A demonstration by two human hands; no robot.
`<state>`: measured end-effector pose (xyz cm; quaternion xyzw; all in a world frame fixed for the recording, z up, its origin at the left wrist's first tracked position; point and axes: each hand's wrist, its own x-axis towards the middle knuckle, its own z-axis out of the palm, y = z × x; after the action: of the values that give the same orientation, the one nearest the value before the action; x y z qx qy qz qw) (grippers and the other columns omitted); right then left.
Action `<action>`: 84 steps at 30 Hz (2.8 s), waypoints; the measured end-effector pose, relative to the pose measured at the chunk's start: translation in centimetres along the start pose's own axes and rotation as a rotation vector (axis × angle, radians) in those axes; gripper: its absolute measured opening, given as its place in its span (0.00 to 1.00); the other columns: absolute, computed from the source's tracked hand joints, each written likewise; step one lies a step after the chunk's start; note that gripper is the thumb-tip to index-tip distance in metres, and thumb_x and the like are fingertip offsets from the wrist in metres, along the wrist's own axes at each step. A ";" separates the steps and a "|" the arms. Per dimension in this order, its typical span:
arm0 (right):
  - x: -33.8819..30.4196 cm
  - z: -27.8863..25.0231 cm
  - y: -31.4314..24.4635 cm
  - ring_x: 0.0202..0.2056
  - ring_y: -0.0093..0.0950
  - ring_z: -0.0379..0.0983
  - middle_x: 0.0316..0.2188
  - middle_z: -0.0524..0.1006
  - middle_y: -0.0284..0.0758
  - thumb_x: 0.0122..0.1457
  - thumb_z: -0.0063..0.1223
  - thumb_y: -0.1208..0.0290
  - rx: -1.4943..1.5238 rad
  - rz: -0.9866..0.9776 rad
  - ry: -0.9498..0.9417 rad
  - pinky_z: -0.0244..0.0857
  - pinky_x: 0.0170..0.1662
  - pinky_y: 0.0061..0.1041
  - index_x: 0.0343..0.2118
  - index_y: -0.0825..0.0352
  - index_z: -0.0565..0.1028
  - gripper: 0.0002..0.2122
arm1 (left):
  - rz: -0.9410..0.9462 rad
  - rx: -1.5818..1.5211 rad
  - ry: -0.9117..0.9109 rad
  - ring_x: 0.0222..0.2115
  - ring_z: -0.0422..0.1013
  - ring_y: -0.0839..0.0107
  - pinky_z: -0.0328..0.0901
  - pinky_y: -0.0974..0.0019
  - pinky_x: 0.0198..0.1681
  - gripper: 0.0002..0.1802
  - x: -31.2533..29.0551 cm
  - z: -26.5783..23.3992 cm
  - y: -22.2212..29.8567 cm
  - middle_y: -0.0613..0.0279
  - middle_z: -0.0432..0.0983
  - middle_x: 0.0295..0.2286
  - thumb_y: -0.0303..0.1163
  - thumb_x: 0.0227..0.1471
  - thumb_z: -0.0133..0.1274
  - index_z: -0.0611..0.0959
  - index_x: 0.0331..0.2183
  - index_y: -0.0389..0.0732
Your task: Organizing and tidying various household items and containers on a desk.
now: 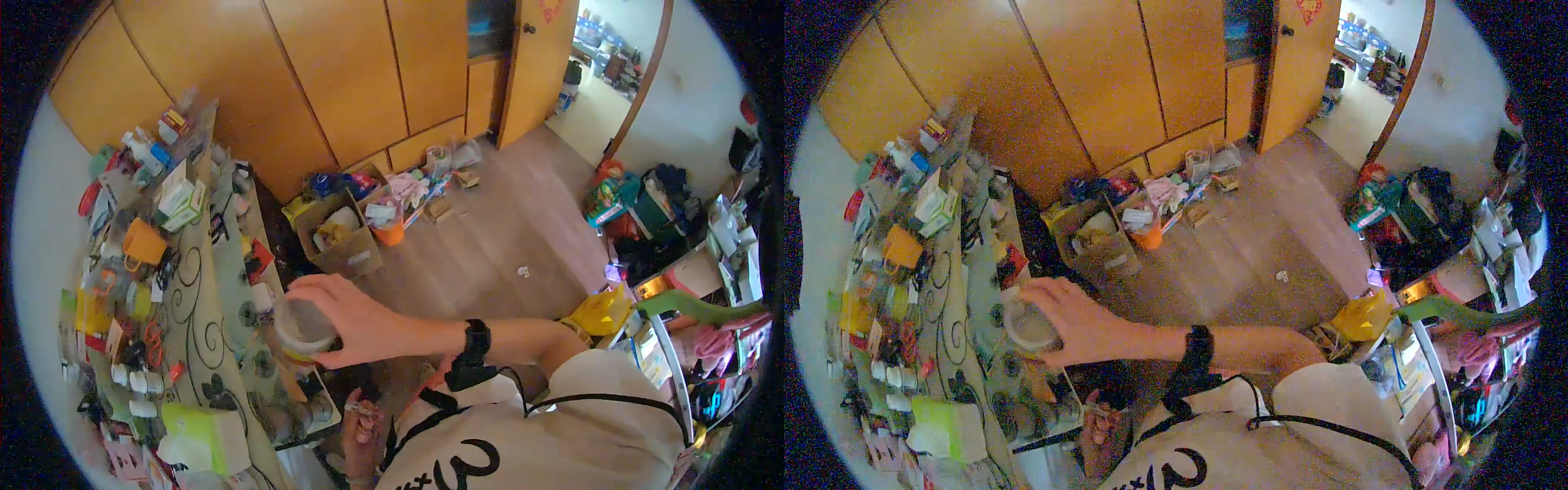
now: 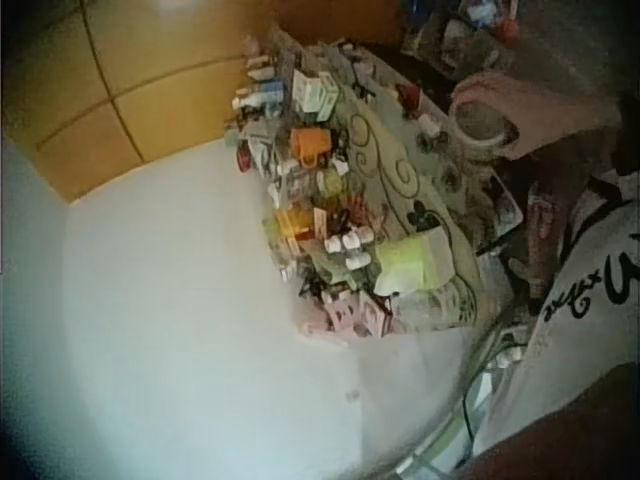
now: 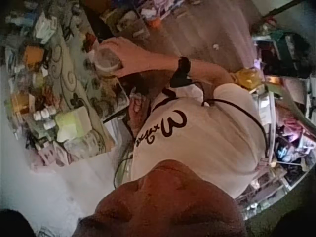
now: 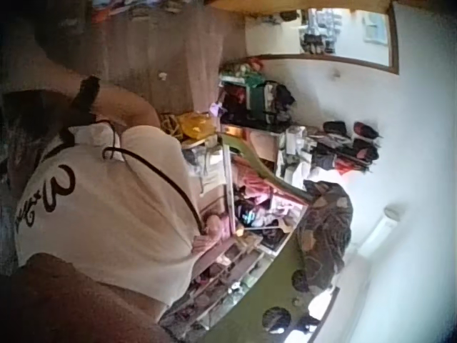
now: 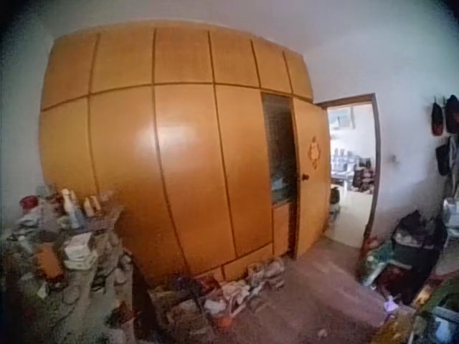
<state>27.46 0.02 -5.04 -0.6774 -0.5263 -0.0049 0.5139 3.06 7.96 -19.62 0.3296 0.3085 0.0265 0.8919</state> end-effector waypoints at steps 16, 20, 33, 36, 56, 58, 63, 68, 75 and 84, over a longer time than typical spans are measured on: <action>18.6 -3.9 2.4 0.57 0.46 0.57 0.53 0.62 0.47 0.38 0.64 0.67 -0.009 -0.428 0.169 0.51 0.61 0.39 0.54 0.67 0.61 0.37 | 0.303 -0.357 0.158 0.35 0.72 0.70 0.68 0.65 0.42 0.27 0.9 5.4 -2.3 0.62 0.74 0.33 0.41 0.58 0.49 0.65 0.56 0.41; 22.1 1.5 2.5 0.53 0.46 0.63 0.50 0.64 0.47 0.40 0.65 0.59 0.109 -0.469 -0.095 0.58 0.57 0.38 0.54 0.66 0.62 0.37 | 0.326 -0.387 0.146 0.35 0.72 0.70 0.68 0.64 0.43 0.26 1.6 7.4 -2.4 0.62 0.74 0.33 0.39 0.58 0.49 0.66 0.55 0.42; 26.0 10.0 2.1 0.52 0.44 0.64 0.50 0.66 0.47 0.48 0.62 0.54 -0.053 -0.544 -0.216 0.61 0.53 0.39 0.56 0.66 0.60 0.35 | 0.535 -0.366 0.364 0.35 0.72 0.71 0.68 0.67 0.42 0.25 3.5 9.5 -5.9 0.63 0.74 0.35 0.38 0.59 0.48 0.66 0.55 0.42; 22.1 5.4 2.3 0.52 0.43 0.64 0.48 0.67 0.45 0.52 0.57 0.62 0.194 -0.621 -0.130 0.59 0.55 0.39 0.50 0.66 0.66 0.24 | 0.572 -0.412 0.373 0.33 0.73 0.71 0.69 0.70 0.37 0.24 4.0 10.0 -6.6 0.61 0.74 0.34 0.37 0.59 0.48 0.67 0.55 0.43; 2.0 -15.9 8.5 0.46 0.34 0.66 0.50 0.66 0.43 0.64 0.37 0.70 1.982 -0.418 -0.551 0.64 0.42 0.29 0.50 0.63 0.74 0.16 | 0.169 -0.192 0.328 0.33 0.74 0.70 0.64 0.72 0.25 0.24 11.8 15.6 -6.2 0.61 0.76 0.34 0.38 0.59 0.48 0.66 0.55 0.45; 1.3 -16.4 9.2 0.45 0.33 0.67 0.50 0.66 0.43 0.65 0.36 0.69 2.048 -0.362 -0.487 0.64 0.41 0.28 0.50 0.63 0.74 0.16 | 0.158 -0.198 0.308 0.32 0.74 0.69 0.64 0.70 0.26 0.24 12.2 15.8 -6.8 0.62 0.75 0.34 0.39 0.59 0.48 0.65 0.55 0.45; 0.7 -16.2 10.1 0.45 0.32 0.67 0.51 0.67 0.42 0.65 0.35 0.67 2.118 -0.346 -0.356 0.64 0.40 0.28 0.49 0.62 0.75 0.17 | 0.124 -0.143 0.382 0.30 0.73 0.65 0.68 0.68 0.28 0.29 11.9 16.9 -7.3 0.59 0.75 0.35 0.46 0.56 0.51 0.65 0.56 0.45; -0.7 -16.2 10.5 0.46 0.34 0.66 0.50 0.66 0.43 0.65 0.33 0.68 2.129 -0.254 -0.444 0.64 0.40 0.28 0.50 0.60 0.75 0.17 | 0.157 -0.215 0.463 0.31 0.74 0.68 0.68 0.67 0.31 0.24 10.8 17.9 -7.5 0.61 0.74 0.33 0.37 0.60 0.46 0.64 0.56 0.43; -1.0 -14.5 9.9 0.45 0.35 0.66 0.49 0.65 0.42 0.65 0.33 0.71 2.212 -0.214 -0.578 0.63 0.42 0.28 0.50 0.59 0.75 0.17 | 0.142 -0.216 0.455 0.33 0.75 0.68 0.69 0.66 0.36 0.24 9.8 18.0 -7.2 0.56 0.75 0.36 0.36 0.61 0.44 0.65 0.57 0.42; -3.6 -11.0 16.1 0.48 0.37 0.66 0.49 0.67 0.41 0.61 0.44 0.63 1.777 -0.202 -1.012 0.63 0.50 0.34 0.54 0.58 0.71 0.18 | 0.173 -0.073 0.461 0.34 0.74 0.70 0.70 0.66 0.40 0.25 9.2 17.0 -8.3 0.59 0.74 0.38 0.35 0.60 0.45 0.64 0.56 0.40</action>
<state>43.30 -8.89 -13.00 0.0722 -0.5495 0.6292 0.5450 18.83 -5.96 -19.43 0.3074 0.4735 0.1882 0.8036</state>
